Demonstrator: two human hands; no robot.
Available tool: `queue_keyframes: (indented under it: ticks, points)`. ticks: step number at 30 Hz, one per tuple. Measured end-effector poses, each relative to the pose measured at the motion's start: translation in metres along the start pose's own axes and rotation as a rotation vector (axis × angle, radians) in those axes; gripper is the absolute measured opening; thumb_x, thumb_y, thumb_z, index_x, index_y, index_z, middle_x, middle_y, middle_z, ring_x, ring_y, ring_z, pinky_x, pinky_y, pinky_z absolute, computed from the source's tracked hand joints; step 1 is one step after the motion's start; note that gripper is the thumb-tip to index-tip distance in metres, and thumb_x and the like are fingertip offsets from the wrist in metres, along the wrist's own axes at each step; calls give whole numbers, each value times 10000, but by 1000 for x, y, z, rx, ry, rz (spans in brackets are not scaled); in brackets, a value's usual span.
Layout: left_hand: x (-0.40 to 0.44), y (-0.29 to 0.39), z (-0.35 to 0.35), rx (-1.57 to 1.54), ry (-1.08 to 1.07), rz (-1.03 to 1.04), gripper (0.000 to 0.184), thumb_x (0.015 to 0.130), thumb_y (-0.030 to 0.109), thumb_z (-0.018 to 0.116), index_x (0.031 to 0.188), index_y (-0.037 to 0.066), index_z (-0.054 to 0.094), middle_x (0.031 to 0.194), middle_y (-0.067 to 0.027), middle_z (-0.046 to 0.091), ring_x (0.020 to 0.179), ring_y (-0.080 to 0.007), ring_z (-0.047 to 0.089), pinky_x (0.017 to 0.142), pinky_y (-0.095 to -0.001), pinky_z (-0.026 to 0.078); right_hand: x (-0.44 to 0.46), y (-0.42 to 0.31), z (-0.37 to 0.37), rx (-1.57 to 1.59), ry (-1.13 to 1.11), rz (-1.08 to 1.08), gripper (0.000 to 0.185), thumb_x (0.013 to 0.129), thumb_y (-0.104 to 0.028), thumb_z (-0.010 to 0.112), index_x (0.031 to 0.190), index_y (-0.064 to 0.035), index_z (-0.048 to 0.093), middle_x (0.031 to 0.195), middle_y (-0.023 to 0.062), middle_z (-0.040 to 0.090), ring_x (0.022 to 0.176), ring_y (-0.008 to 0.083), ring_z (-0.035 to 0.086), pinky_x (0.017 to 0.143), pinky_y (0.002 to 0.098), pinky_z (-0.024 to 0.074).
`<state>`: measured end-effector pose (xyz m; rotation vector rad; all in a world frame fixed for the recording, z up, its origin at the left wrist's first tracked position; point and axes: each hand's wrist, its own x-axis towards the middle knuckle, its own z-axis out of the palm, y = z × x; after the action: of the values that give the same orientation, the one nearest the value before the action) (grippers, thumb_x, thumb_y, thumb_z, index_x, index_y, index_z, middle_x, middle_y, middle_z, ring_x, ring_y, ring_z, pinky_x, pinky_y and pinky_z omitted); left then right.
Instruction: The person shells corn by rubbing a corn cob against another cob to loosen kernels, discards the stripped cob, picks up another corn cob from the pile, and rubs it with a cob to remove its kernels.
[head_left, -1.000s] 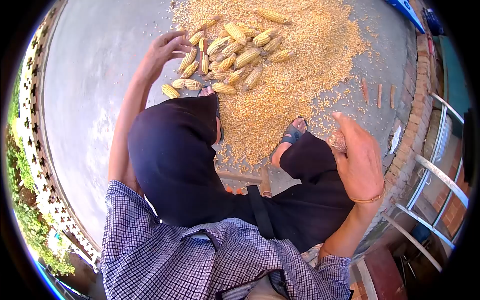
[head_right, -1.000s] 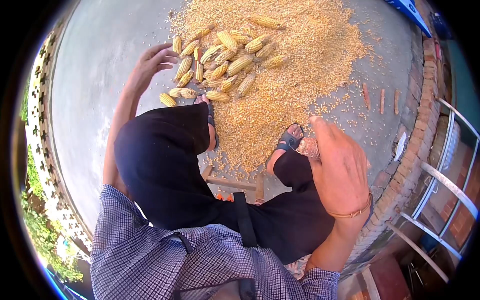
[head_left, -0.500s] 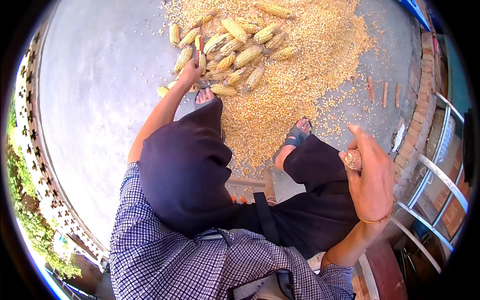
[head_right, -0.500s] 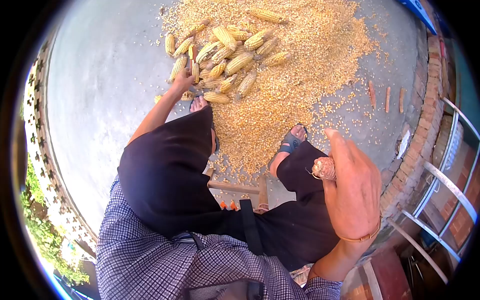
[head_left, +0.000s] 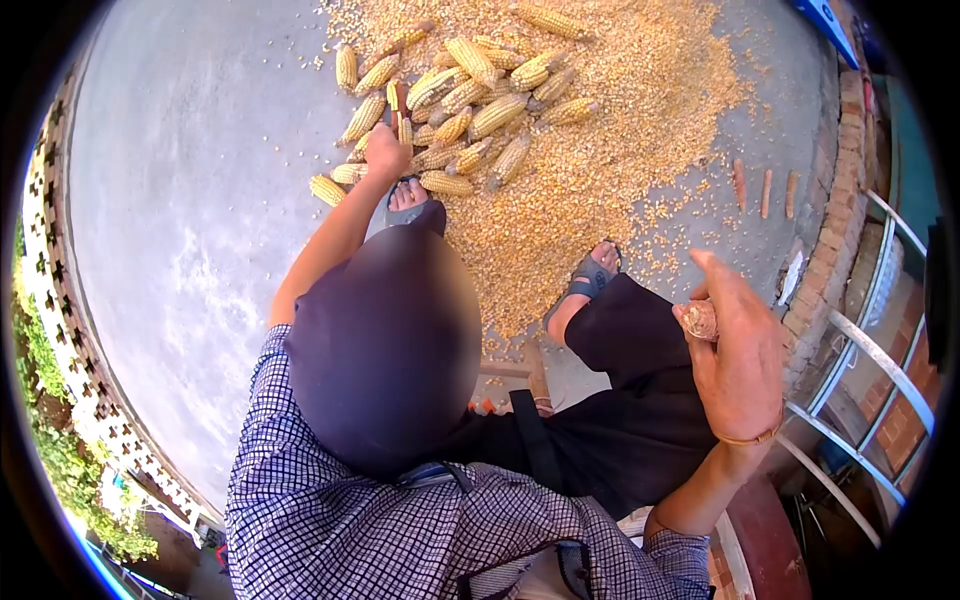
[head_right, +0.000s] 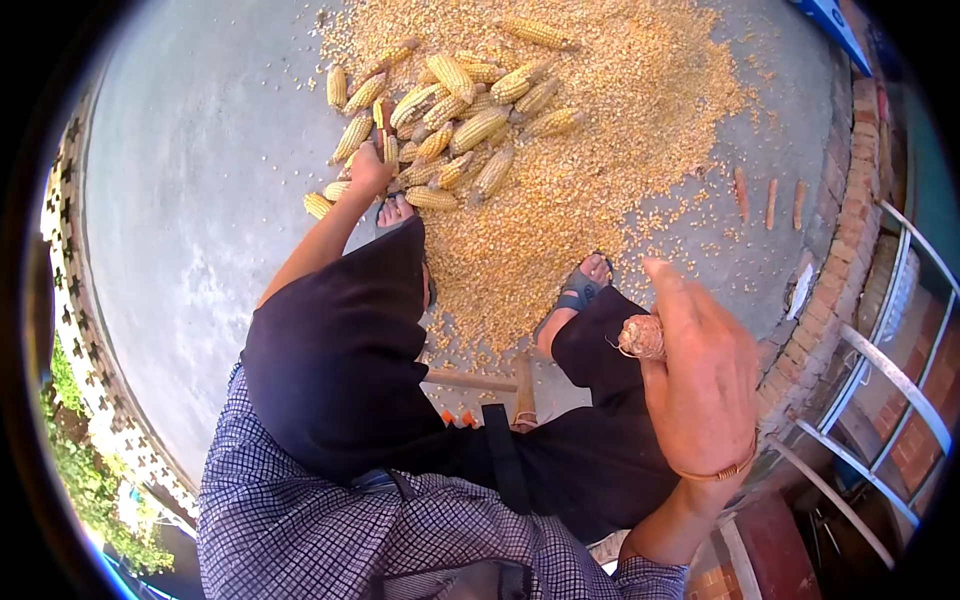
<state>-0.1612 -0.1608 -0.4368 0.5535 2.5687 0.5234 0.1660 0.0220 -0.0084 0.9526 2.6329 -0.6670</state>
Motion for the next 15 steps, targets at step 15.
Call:
queue_keyframes:
  ticks: [15]
  points:
    - [-5,-17,-18,-691,-348,-118,376,791,77,658,1134,-58,586,984,-136,673,895,-207,650,757,-382,540,6,0,5,-24,-29,5,502,777,60,658,1260,4,531,868,186,603,809,379,612,725,420,478]
